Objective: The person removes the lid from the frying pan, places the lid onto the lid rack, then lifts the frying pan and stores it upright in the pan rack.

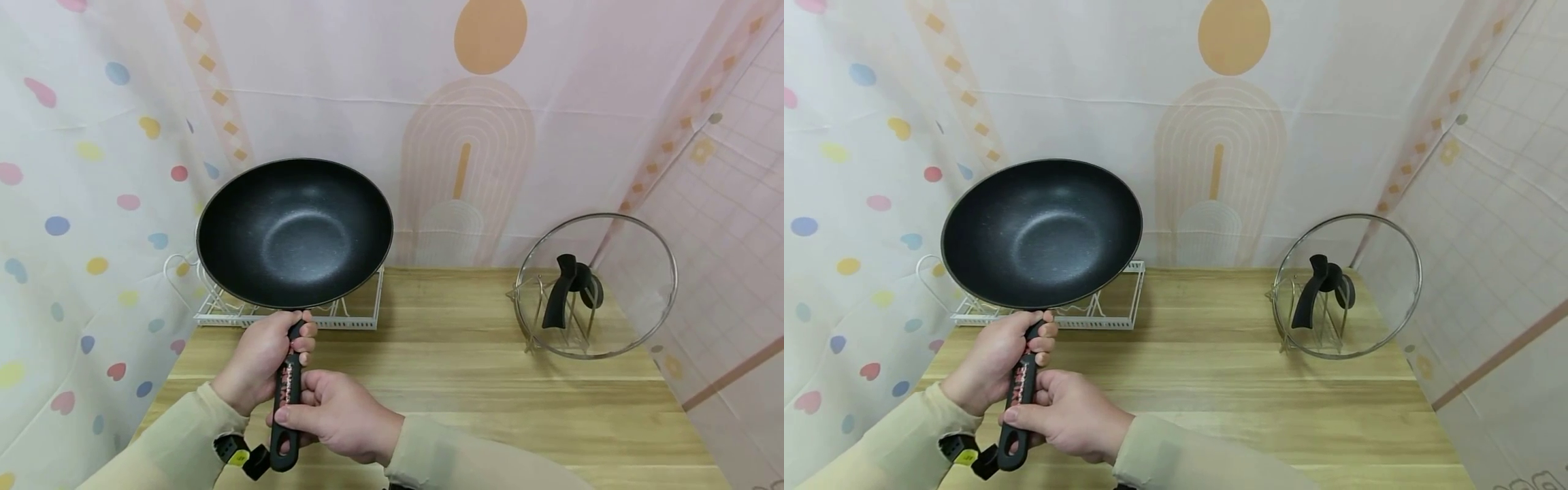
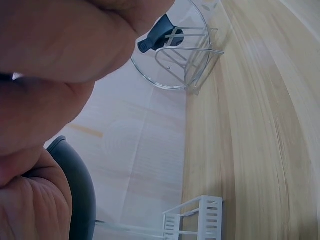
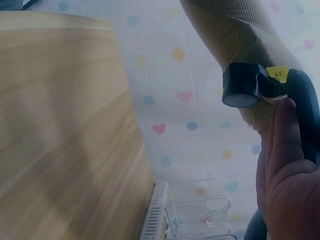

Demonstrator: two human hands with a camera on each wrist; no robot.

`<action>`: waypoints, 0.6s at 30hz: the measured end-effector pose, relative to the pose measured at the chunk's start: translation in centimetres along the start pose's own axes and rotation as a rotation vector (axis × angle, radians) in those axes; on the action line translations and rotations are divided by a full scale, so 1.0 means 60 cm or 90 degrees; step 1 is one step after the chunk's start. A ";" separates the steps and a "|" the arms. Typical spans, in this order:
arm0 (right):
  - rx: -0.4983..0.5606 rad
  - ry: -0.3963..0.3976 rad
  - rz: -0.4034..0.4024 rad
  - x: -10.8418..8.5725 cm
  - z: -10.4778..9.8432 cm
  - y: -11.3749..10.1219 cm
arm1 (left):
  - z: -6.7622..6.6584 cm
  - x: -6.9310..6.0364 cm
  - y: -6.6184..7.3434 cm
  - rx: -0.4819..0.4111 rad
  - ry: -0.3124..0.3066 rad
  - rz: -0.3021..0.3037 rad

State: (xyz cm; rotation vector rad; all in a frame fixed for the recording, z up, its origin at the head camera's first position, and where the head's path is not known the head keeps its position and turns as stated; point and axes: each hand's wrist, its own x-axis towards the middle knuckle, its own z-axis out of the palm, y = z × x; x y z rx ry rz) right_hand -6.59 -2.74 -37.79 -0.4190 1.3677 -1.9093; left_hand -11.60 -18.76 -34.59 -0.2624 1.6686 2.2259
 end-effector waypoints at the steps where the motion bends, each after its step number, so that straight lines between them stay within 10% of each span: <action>1: 0.001 -0.002 0.002 0.001 0.001 0.000 | -0.002 -0.001 0.000 -0.002 -0.001 -0.001; 18: -0.011 -0.010 0.008 0.013 0.009 0.002 | -0.018 -0.008 0.008 0.007 -0.007 0.000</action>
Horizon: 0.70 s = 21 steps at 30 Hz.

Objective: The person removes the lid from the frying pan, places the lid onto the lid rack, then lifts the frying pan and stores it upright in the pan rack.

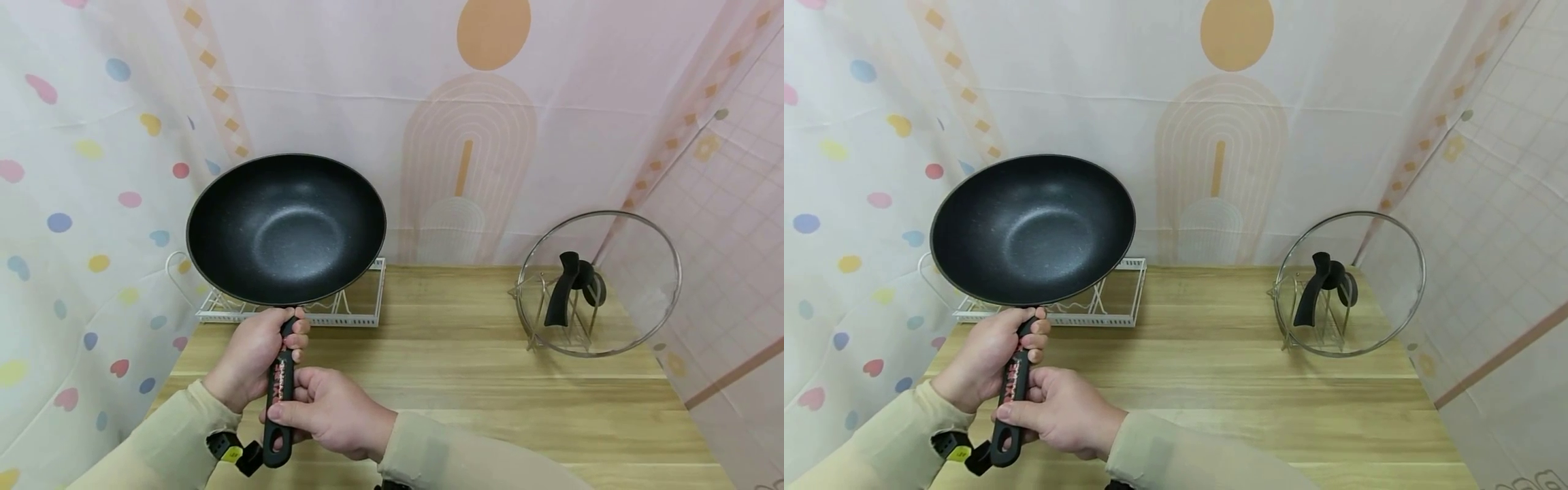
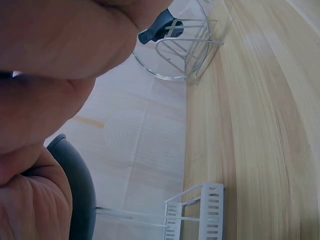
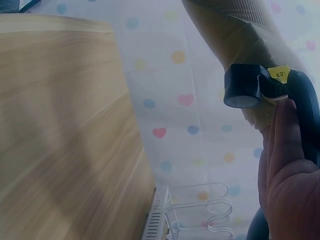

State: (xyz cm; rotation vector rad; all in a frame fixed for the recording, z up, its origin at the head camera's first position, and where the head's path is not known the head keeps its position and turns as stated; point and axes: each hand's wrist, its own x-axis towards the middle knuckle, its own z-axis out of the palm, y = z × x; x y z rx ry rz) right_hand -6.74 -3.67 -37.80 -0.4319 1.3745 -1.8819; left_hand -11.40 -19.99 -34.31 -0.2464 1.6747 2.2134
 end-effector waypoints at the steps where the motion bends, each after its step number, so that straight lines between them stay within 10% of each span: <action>1: -0.001 0.000 -0.001 0.001 0.001 0.000 | -0.001 0.000 0.001 0.001 0.001 0.000; 21: 0.000 -0.003 -0.010 0.019 0.013 0.005 | -0.024 -0.006 0.003 0.001 -0.002 0.016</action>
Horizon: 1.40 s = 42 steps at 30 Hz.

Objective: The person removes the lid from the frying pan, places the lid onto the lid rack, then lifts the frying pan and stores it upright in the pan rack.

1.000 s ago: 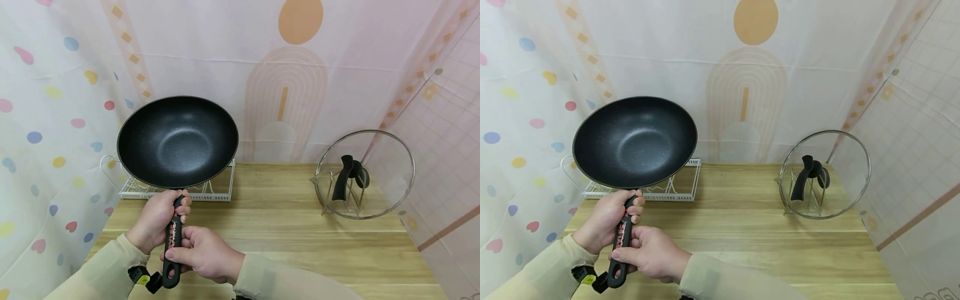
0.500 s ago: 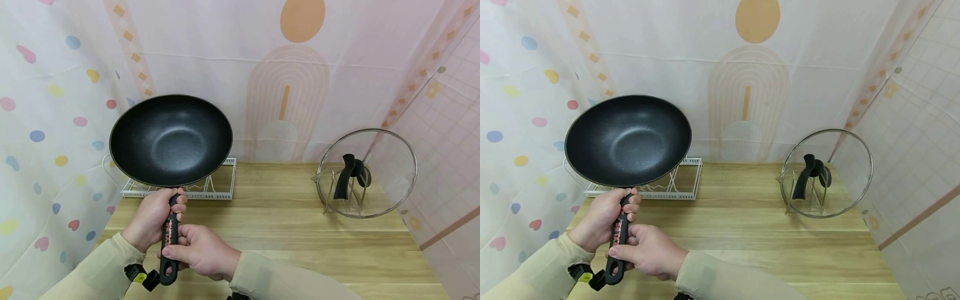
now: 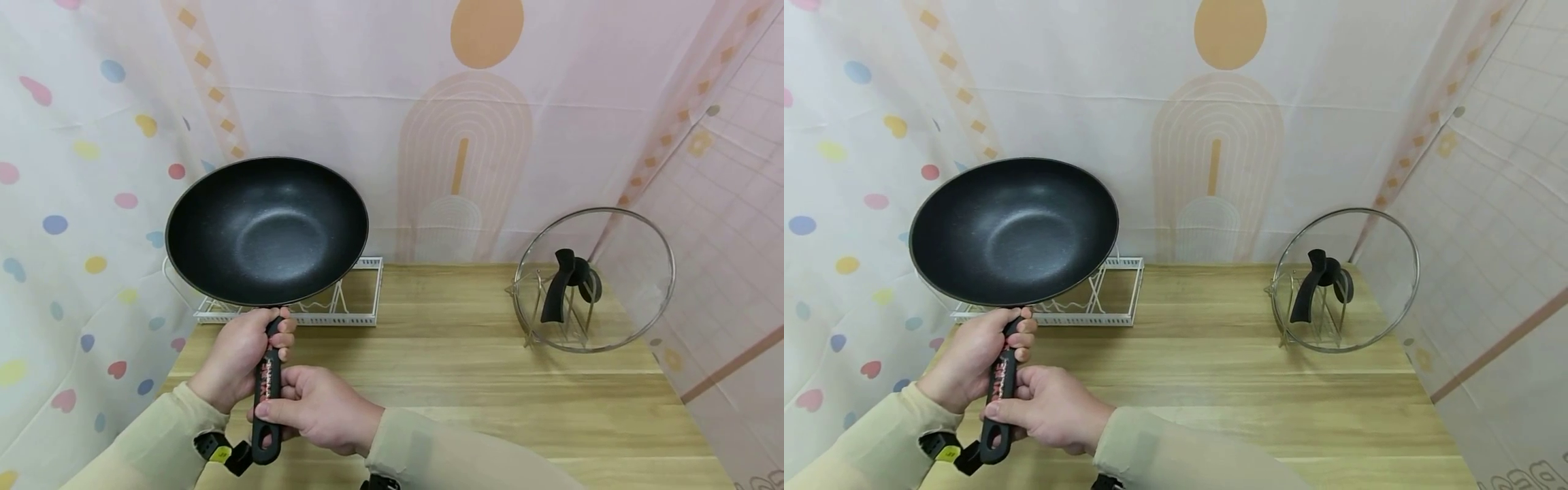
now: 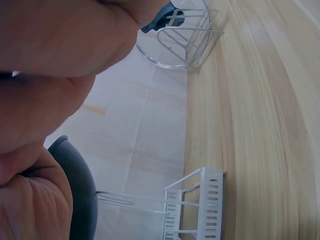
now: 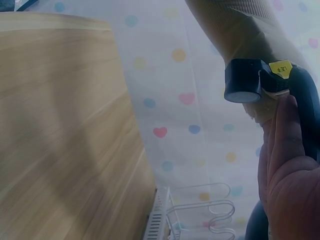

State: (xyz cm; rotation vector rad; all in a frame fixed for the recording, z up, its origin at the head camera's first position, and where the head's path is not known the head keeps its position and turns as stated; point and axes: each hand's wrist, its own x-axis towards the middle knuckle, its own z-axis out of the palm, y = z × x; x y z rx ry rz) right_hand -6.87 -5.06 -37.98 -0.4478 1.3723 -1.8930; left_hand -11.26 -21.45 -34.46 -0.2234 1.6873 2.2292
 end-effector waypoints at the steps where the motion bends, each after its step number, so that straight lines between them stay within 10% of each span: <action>1: 0.002 0.000 0.000 0.001 0.000 0.000 | -0.001 0.000 0.001 -0.001 0.000 0.001; 42: -0.086 -0.005 0.012 0.012 -0.005 0.012 | -0.014 -0.003 -0.007 0.061 0.058 0.008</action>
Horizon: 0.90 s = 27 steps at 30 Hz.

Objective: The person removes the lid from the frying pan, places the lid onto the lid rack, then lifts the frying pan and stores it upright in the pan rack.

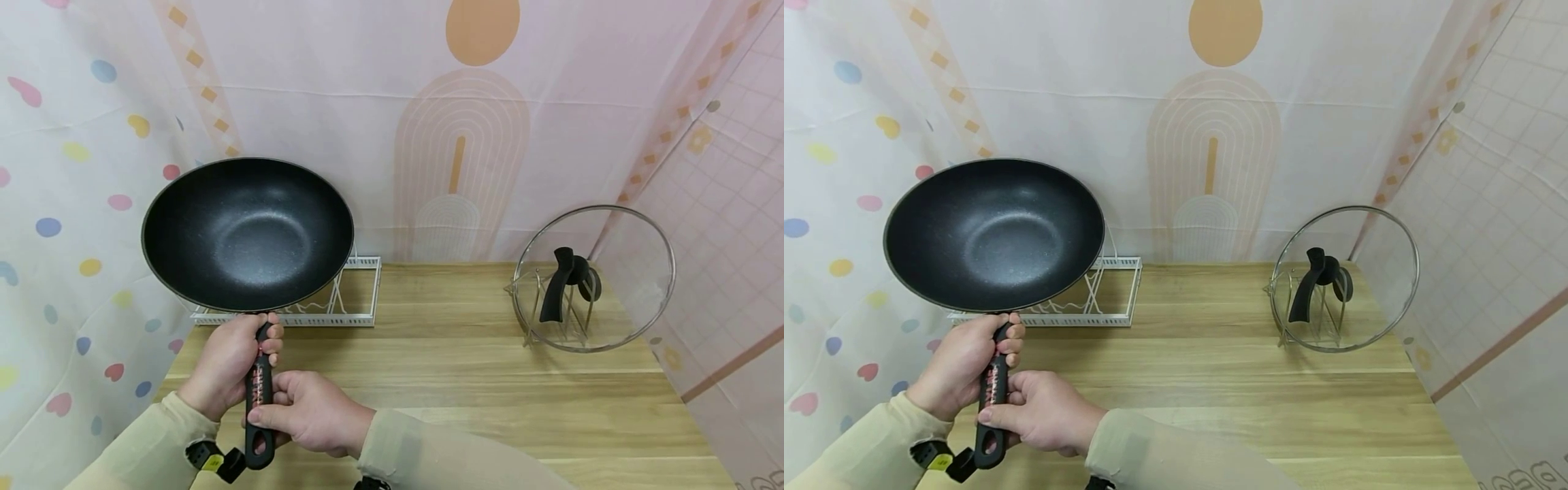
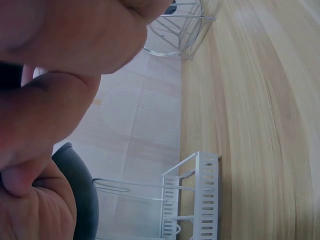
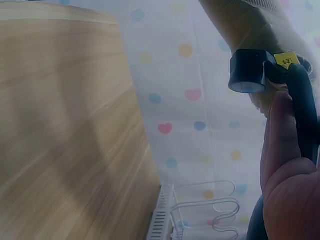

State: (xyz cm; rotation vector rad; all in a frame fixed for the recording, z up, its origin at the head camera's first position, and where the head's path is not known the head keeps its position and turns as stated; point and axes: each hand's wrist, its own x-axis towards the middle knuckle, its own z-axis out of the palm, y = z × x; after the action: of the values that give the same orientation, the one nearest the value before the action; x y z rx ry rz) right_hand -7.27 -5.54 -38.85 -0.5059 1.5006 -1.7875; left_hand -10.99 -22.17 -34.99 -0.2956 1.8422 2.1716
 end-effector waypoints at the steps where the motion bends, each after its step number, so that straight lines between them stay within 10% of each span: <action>1: -0.002 0.002 0.001 0.000 -0.001 0.000 | 0.000 0.000 0.000 0.001 0.002 -0.002; 27: -0.035 0.017 -0.005 0.002 -0.002 0.003 | 0.005 0.002 -0.004 0.036 0.045 0.019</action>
State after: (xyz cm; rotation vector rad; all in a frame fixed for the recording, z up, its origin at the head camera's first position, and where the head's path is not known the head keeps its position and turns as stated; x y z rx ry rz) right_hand -7.36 -5.57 -39.07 -0.5172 1.5715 -1.7706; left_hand -11.00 -21.83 -35.19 -0.3382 1.9536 2.1511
